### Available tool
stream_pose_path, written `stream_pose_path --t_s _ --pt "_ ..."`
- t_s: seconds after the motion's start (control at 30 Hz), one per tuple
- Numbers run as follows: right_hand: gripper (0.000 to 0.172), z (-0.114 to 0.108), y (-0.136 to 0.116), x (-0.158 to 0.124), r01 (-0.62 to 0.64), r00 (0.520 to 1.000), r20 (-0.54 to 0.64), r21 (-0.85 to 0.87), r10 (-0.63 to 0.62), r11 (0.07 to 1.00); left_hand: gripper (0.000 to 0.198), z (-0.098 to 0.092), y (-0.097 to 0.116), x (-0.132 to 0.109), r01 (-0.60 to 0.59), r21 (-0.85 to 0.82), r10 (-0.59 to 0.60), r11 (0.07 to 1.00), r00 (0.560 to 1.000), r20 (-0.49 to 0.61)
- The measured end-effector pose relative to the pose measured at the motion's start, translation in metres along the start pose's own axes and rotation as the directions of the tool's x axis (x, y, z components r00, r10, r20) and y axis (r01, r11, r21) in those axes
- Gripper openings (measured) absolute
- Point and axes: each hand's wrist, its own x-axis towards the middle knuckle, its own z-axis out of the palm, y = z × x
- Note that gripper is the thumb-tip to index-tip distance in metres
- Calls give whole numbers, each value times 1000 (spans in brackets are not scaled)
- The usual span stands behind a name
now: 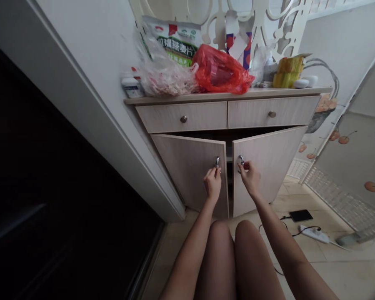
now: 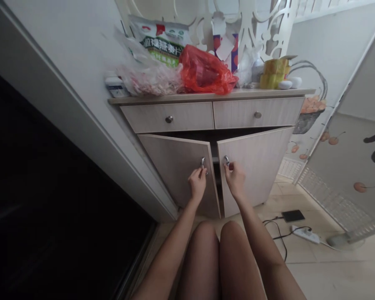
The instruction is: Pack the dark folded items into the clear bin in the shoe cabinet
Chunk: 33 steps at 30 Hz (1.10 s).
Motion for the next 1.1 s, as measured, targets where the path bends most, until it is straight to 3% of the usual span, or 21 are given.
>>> stream_pose_path --t_s 0.3,0.57,0.9,1.1 --pt "53 41 2 36 -2 998 69 -60 6 998 25 34 -1 42 27 176 -73 984 962 264" --pt "39 57 0 56 -47 993 107 -79 55 996 31 46 10 64 73 312 -193 947 907 374" --pt "23 68 -1 76 -57 987 142 -147 78 987 32 53 14 83 127 306 -253 944 872 420" --pt "21 69 -9 79 -114 978 151 -208 147 972 31 55 18 85 164 266 -263 950 879 398"
